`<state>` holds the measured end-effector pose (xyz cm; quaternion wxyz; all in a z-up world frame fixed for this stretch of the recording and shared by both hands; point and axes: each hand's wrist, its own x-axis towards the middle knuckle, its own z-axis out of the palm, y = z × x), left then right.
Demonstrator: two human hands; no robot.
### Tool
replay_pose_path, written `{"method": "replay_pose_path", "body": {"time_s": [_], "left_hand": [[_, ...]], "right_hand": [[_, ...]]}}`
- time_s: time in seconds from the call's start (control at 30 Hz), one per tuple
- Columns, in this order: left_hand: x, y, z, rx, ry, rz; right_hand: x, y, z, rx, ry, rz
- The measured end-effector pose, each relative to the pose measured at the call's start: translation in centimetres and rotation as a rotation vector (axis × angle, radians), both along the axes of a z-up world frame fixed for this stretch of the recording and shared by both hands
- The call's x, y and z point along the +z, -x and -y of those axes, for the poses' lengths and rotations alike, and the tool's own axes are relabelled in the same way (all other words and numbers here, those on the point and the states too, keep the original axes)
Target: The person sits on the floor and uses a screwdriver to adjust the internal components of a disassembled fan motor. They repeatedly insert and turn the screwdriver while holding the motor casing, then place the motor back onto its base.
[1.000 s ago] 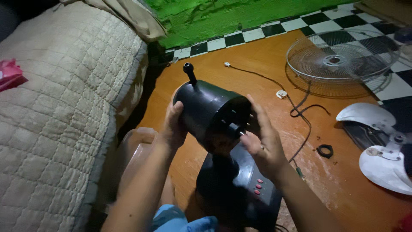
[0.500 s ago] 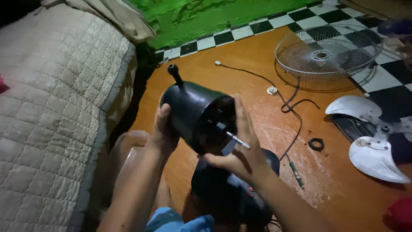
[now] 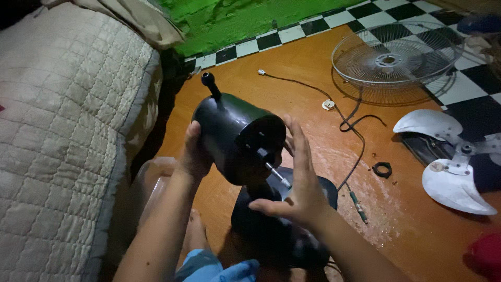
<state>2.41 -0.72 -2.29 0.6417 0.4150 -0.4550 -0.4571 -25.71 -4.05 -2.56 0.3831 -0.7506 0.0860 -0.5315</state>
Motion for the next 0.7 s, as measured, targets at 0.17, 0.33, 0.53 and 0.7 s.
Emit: {"method": "replay_pose_path", "body": {"time_s": [0.17, 0.33, 0.53, 0.7], "left_hand": [[0.4, -0.4, 0.5, 0.013, -0.001, 0.016], [0.7, -0.2, 1.9, 0.016, -0.009, 0.035], [1.1, -0.6, 2.4, -0.096, 0.031, 0.003], [1.3, -0.4, 2.6, -0.165, 0.056, -0.116]], "right_hand": [[1.4, 0.8, -0.4, -0.103, -0.103, -0.162], [2.4, 1.2, -0.8, -0.162, -0.142, -0.25], [2.7, 1.7, -0.7, -0.13, -0.056, -0.169], [3.1, 1.7, -0.6, -0.072, -0.079, -0.14]]}}
